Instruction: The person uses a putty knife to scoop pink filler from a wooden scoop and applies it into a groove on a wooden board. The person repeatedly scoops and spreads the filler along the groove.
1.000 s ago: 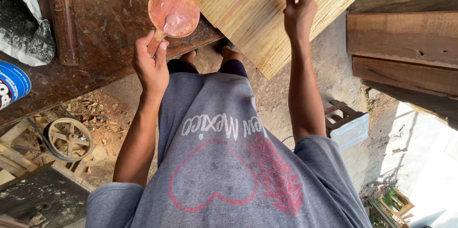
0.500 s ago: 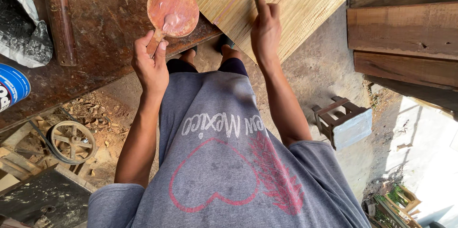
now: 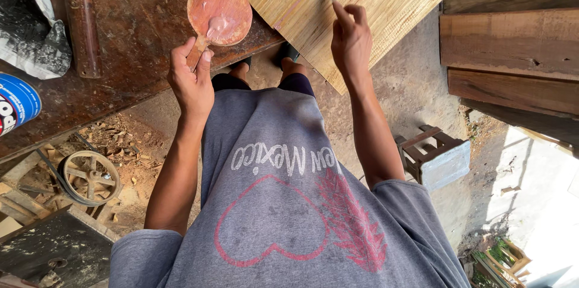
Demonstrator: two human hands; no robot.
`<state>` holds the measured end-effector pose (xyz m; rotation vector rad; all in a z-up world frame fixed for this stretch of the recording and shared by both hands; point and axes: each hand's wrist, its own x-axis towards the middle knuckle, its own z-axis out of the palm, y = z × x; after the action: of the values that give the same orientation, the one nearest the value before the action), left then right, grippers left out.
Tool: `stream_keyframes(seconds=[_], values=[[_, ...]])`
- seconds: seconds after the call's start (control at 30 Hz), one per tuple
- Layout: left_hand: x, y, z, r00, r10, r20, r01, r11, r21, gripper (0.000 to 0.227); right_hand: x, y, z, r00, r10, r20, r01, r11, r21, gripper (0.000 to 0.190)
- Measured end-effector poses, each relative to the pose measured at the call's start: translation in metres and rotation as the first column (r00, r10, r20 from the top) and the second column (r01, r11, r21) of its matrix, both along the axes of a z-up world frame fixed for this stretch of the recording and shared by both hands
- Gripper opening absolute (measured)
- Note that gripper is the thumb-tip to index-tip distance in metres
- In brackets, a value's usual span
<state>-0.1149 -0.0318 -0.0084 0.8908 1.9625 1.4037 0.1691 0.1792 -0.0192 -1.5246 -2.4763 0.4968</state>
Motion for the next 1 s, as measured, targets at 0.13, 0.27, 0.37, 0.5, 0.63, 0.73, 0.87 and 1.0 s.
stream_keyframes(seconds=[0.13,0.27,0.37,0.5,0.63,0.73,0.87,1.0], values=[[0.001,0.002,0.000,0.999,-0.025,-0.023,0.026,1.000,0.008,0.032,0.003,0.010,-0.001,0.994,0.061,-0.096,-0.062,0.998,-0.008,0.032],[0.004,0.006,-0.001,1.000,-0.018,0.009,0.018,1.000,0.011,0.032,-0.008,-0.001,0.009,0.995,0.086,-0.050,-0.092,0.986,-0.136,0.033],[0.006,0.006,0.000,1.000,-0.020,-0.002,0.020,1.000,-0.006,0.032,-0.017,-0.014,0.019,0.997,0.077,0.022,-0.071,0.977,-0.202,0.036],[0.007,0.007,0.000,0.999,-0.027,-0.034,0.026,1.000,-0.016,0.032,-0.019,-0.027,0.024,0.993,0.117,0.033,-0.108,0.972,-0.210,0.036],[0.005,0.005,0.001,1.000,-0.023,-0.003,0.023,1.000,0.012,0.033,-0.003,-0.013,0.015,0.997,0.046,-0.069,-0.059,0.976,-0.207,0.029],[0.004,0.004,0.000,0.999,-0.028,-0.015,0.029,0.999,0.025,0.033,0.008,0.015,0.001,0.997,-0.008,-0.081,0.001,0.996,-0.090,0.025],[0.004,-0.001,-0.002,0.999,-0.020,-0.033,0.021,1.000,0.014,0.033,0.010,0.028,-0.013,0.998,0.022,-0.062,-0.024,0.999,-0.038,0.024],[0.004,-0.005,-0.004,1.000,0.013,0.026,-0.012,1.000,-0.028,0.033,0.002,0.003,-0.006,0.993,0.084,-0.077,-0.093,0.989,-0.119,0.028]])
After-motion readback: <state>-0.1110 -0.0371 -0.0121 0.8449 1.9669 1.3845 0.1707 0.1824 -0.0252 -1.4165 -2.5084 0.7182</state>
